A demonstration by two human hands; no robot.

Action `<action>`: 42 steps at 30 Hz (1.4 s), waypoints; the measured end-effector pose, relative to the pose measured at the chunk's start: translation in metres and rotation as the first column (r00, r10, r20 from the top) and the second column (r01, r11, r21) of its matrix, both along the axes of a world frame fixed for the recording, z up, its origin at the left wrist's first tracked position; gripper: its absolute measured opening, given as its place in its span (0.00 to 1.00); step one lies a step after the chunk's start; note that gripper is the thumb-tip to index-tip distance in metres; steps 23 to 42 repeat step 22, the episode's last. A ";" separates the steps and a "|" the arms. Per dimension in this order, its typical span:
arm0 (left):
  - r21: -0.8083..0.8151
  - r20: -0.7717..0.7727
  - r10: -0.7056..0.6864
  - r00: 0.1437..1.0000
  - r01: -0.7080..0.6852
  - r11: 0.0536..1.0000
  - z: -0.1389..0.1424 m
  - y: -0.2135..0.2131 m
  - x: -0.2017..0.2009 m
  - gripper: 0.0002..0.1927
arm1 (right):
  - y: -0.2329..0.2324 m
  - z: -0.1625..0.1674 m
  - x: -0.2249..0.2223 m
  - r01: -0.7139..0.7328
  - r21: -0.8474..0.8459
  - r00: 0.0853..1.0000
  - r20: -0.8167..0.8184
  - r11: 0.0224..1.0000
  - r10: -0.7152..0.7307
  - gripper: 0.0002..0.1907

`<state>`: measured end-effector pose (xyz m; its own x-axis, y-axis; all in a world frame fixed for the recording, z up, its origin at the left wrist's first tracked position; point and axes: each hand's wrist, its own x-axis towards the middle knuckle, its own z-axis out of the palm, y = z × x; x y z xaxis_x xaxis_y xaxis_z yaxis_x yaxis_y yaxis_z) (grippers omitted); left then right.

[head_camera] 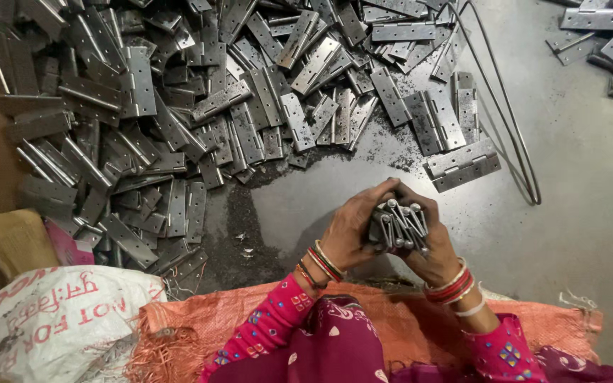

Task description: The person picks up metal hinges from a large pile on the floor, aligns multiple hinges together, and stacks them in their hands.

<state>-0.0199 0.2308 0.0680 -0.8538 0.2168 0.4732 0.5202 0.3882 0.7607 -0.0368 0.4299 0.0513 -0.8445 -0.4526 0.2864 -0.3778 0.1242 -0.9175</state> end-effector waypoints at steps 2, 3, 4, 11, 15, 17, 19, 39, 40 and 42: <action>0.035 -0.118 -0.017 0.993 0.021 0.999 -0.015 0.003 -0.008 0.51 | 0.005 -0.017 -0.009 -0.023 0.107 0.999 0.029 0.994 0.020 0.47; 0.014 -0.061 0.017 0.998 -0.016 1.000 -0.028 0.007 -0.004 0.48 | 0.007 -0.028 -0.011 -0.025 0.141 1.000 0.018 0.990 0.023 0.44; -0.009 -0.008 0.048 0.999 -0.048 0.999 -0.042 0.012 0.001 0.46 | 0.008 -0.040 -0.015 -0.022 0.174 1.000 0.005 0.985 0.022 0.42; -0.150 0.408 0.056 0.911 0.007 0.989 -0.087 0.009 -0.011 0.32 | 0.022 -0.092 -0.015 0.108 0.183 0.915 0.367 0.977 -0.170 0.22; -0.288 0.514 0.109 0.851 0.051 0.956 -0.050 0.008 -0.008 0.28 | 0.012 -0.123 -0.007 0.276 -0.103 0.730 0.670 0.956 -0.139 0.21; -0.424 0.565 0.198 0.801 0.077 0.902 -0.025 0.015 -0.009 0.29 | 0.006 -0.133 -0.007 0.394 -0.219 0.711 0.689 0.893 -0.144 0.25; -0.567 0.552 0.248 0.796 0.140 0.812 0.000 0.026 -0.008 0.31 | 0.000 -0.132 0.007 0.466 -0.395 0.674 0.738 0.792 -0.028 0.30; -0.676 0.526 0.281 0.803 0.194 0.711 0.032 0.045 -0.007 0.32 | -0.015 -0.116 0.021 0.541 -0.581 0.529 0.797 0.608 0.290 0.39; -0.676 0.526 0.281 0.803 0.194 0.711 0.032 0.045 -0.007 0.32 | -0.015 -0.116 0.021 0.541 -0.581 0.529 0.797 0.608 0.290 0.39; -0.676 0.526 0.281 0.803 0.194 0.711 0.032 0.045 -0.007 0.32 | -0.015 -0.116 0.021 0.541 -0.581 0.529 0.797 0.608 0.290 0.39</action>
